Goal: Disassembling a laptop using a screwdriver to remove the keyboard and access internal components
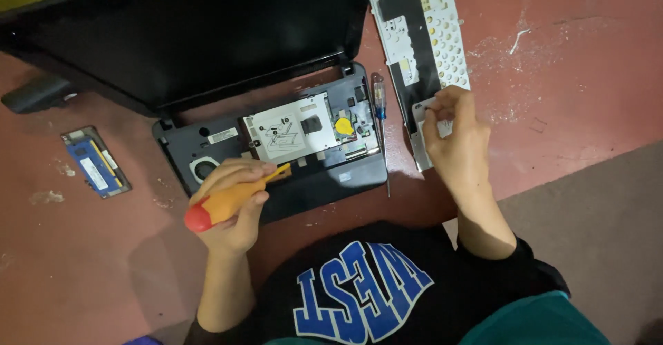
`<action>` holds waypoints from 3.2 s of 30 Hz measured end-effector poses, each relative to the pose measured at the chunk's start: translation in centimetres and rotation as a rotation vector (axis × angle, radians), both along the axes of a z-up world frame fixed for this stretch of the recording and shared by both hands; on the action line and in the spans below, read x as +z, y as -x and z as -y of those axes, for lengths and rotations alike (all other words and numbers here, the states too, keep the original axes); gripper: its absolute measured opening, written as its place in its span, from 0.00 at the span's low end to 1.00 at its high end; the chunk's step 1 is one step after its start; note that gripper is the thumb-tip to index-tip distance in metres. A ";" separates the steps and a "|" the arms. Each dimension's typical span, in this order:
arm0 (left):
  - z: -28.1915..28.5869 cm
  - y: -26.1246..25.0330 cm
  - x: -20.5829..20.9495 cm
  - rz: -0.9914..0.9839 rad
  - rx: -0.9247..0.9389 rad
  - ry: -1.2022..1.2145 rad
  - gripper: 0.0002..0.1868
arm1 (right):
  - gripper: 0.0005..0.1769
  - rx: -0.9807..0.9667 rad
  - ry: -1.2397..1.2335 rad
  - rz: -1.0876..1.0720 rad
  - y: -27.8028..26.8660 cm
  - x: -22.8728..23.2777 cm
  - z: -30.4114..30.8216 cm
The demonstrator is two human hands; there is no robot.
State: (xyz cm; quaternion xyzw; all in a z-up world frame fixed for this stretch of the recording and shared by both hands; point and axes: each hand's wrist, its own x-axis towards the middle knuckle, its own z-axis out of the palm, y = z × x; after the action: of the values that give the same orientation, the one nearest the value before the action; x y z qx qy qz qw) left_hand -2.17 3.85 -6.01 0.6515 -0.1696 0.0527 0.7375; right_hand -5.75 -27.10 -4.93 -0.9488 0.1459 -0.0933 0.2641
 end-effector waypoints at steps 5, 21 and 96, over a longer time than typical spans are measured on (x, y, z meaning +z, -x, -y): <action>-0.2 -0.3 1.7 0.033 -0.008 -0.046 0.10 | 0.20 0.017 0.074 -0.038 -0.2 -0.3 -0.4; 0.4 0.6 2.0 0.151 -0.039 -0.030 0.08 | 0.17 0.060 0.072 0.009 0.7 4.4 -1.8; -3.3 4.7 0.4 0.163 0.052 -0.858 0.25 | 0.03 0.984 -0.460 0.243 -3.6 8.6 -12.8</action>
State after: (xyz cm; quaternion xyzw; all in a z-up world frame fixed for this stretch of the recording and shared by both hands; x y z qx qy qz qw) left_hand -6.90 7.17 -5.60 0.8967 -0.2174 0.0475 0.3827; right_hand -2.20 -14.30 3.66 -0.8053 -0.3292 -0.0336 0.4919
